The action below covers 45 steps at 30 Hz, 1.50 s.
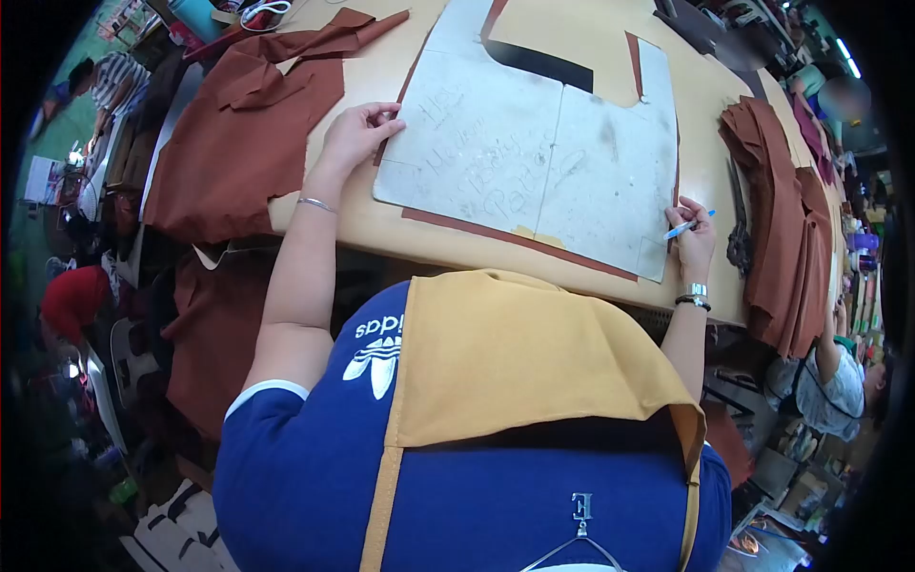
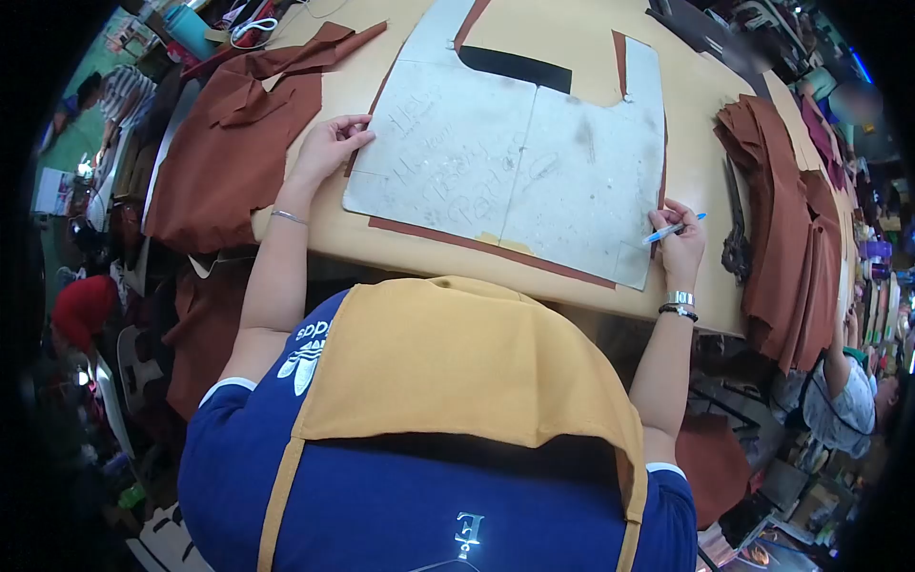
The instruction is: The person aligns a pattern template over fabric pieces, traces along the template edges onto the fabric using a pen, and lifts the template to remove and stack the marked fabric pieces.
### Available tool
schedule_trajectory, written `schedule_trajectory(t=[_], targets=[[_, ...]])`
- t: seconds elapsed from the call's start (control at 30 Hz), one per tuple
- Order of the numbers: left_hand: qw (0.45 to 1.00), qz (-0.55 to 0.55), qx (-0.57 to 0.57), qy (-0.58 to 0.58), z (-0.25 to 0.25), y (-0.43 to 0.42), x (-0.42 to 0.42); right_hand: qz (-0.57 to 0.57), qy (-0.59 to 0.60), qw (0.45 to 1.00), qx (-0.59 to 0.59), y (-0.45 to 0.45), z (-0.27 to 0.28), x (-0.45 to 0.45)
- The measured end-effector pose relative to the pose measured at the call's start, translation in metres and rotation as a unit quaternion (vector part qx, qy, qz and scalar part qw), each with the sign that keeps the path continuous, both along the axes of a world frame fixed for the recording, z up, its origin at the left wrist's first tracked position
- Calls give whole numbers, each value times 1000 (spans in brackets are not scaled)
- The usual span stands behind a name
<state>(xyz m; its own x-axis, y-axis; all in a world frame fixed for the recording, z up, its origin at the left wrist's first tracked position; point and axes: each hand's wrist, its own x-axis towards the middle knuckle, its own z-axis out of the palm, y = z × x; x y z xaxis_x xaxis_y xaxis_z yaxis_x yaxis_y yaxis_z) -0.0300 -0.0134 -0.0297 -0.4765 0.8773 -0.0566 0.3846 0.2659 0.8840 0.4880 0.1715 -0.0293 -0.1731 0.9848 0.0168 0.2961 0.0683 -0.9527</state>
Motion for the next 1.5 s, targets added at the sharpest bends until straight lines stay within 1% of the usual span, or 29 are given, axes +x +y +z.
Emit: schedule_trajectory(t=[0.07, 0.1, 0.13, 0.17, 0.23, 0.27, 0.33, 0.4, 0.43, 0.5, 0.63, 0.7, 0.73, 0.83, 0.93, 1.0, 1.1, 1.2, 1.3, 1.4, 1.5], targets=[[999, -12, 7, 30, -1, 2, -2, -5, 14, 1000, -13, 0, -5, 0], [999, -2, -12, 52, 4, 4, 1, -13, 20, 1000, -14, 1, -3, 2], [997, 4, -27, 73, 15, 6, 7, -14, 1, 1000, -12, -1, 4, 1], [995, 8, -38, 94, 23, 14, 14, -20, 39, 999, -16, 3, 0, 4], [974, -26, -25, 224, 33, 39, 26, -85, 29, 995, -29, -4, 24, -12], [957, -37, -18, 289, 37, 51, 31, -89, 67, 994, -21, 2, 25, -10], [949, -129, 24, 286, 43, 85, 53, -83, 145, 986, -9, 15, 16, -10], [940, -201, 45, 271, 47, 120, 73, -85, 161, 983, 6, 25, 14, -23], [926, -227, 45, 298, 44, 137, 81, -84, 169, 982, 12, 29, 14, -33], [893, -276, 44, 353, 39, 167, 94, -52, 141, 988, 24, 39, 14, -54], [884, -311, -30, 348, 46, 194, 106, -21, 100, 993, 53, 33, 26, -105], [872, -342, -62, 344, 56, 194, 106, 8, 126, 991, 33, 39, 21, -123], [871, -342, -60, 346, 55, 195, 106, 23, 140, 990, 22, 44, 20, -133], [869, -337, -58, 357, 53, 194, 106, 47, 112, 992, 45, 52, 16, -170], [863, -328, -55, 379, 56, 188, 110, 66, 33, 985, 155, 62, 10, -203], [856, -328, -45, 396, 58, 183, 110, 73, 16, 982, 172, 61, 7, -214], [855, -314, 13, 413, 44, 179, 107, 81, -4, 979, 188, 59, 5, -222], [876, -251, 78, 403, 30, 166, 105, 84, -30, 978, 190, 58, 1, -223], [908, -198, 81, 361, 18, 146, 102, 85, -34, 980, 175, 59, 0, -225], [906, -147, 144, 370, 4, 132, 97, 78, -33, 979, 186, 57, 1, -226], [919, -132, 123, 351, 0, 127, 97, 71, -45, 978, 192, 55, 5, -226]])
